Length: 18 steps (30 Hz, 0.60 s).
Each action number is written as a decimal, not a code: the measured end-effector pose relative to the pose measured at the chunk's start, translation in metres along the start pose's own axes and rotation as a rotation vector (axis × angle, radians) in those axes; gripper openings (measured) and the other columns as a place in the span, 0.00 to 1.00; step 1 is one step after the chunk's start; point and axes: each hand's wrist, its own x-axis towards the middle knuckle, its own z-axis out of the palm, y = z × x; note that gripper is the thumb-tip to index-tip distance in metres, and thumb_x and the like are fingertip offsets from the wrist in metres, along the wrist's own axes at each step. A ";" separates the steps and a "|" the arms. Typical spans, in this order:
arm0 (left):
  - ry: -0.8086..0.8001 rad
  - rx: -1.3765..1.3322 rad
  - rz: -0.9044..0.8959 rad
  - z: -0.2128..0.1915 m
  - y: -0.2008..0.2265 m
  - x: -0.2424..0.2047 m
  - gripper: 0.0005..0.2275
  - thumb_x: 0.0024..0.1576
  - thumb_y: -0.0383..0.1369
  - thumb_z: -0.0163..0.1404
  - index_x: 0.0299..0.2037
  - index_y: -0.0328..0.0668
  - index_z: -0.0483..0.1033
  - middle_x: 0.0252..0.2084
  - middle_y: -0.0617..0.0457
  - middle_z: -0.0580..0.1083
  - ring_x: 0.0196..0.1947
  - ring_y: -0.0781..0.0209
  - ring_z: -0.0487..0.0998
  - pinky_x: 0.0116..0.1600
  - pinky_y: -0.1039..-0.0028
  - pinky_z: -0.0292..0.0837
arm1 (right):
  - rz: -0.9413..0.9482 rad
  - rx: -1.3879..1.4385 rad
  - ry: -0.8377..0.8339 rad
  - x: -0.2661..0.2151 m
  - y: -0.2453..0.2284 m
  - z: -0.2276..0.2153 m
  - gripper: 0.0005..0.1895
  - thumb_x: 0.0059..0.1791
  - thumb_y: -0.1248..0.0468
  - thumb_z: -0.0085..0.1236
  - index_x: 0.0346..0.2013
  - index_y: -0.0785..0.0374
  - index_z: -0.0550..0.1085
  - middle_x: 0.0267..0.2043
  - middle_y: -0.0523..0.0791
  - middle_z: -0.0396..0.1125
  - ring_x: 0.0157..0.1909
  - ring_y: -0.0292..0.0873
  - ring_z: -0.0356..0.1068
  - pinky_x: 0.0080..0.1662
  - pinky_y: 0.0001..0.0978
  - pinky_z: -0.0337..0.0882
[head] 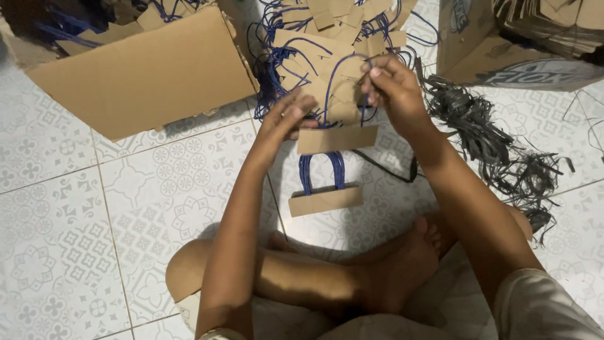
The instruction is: The person is assembling bag handles by manually fitting blue plastic cords into pre-cut cardboard templates.
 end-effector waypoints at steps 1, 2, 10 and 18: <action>0.000 0.000 -0.001 0.000 -0.008 -0.002 0.34 0.58 0.48 0.47 0.72 0.38 0.57 0.62 0.44 0.76 0.48 0.54 0.84 0.42 0.80 0.70 | 0.001 0.000 0.001 -0.004 0.006 0.002 0.07 0.59 0.65 0.47 0.50 0.62 0.70 0.31 0.37 0.68 0.25 0.27 0.63 0.28 0.14 0.65; -0.076 0.006 0.015 -0.001 -0.017 -0.003 0.30 0.57 0.46 0.53 0.68 0.40 0.64 0.59 0.42 0.76 0.49 0.50 0.83 0.44 0.71 0.76 | 0.025 -0.039 0.023 -0.007 0.011 0.004 0.10 0.59 0.62 0.48 0.51 0.65 0.70 0.32 0.42 0.69 0.26 0.29 0.66 0.30 0.16 0.67; -0.118 0.033 -0.260 0.021 -0.020 -0.082 0.33 0.59 0.56 0.45 0.63 0.34 0.70 0.55 0.39 0.77 0.44 0.50 0.81 0.44 0.60 0.81 | 0.133 -0.234 0.073 -0.078 0.035 0.017 0.09 0.58 0.63 0.52 0.48 0.67 0.73 0.28 0.52 0.70 0.23 0.40 0.70 0.29 0.27 0.65; 0.091 0.425 -0.296 0.032 -0.092 -0.125 0.21 0.53 0.27 0.62 0.56 0.42 0.73 0.43 0.43 0.82 0.23 0.56 0.83 0.29 0.76 0.82 | 0.087 -0.701 -0.068 -0.150 0.107 0.014 0.45 0.42 0.52 0.75 0.66 0.68 0.65 0.57 0.59 0.67 0.48 0.56 0.72 0.44 0.46 0.72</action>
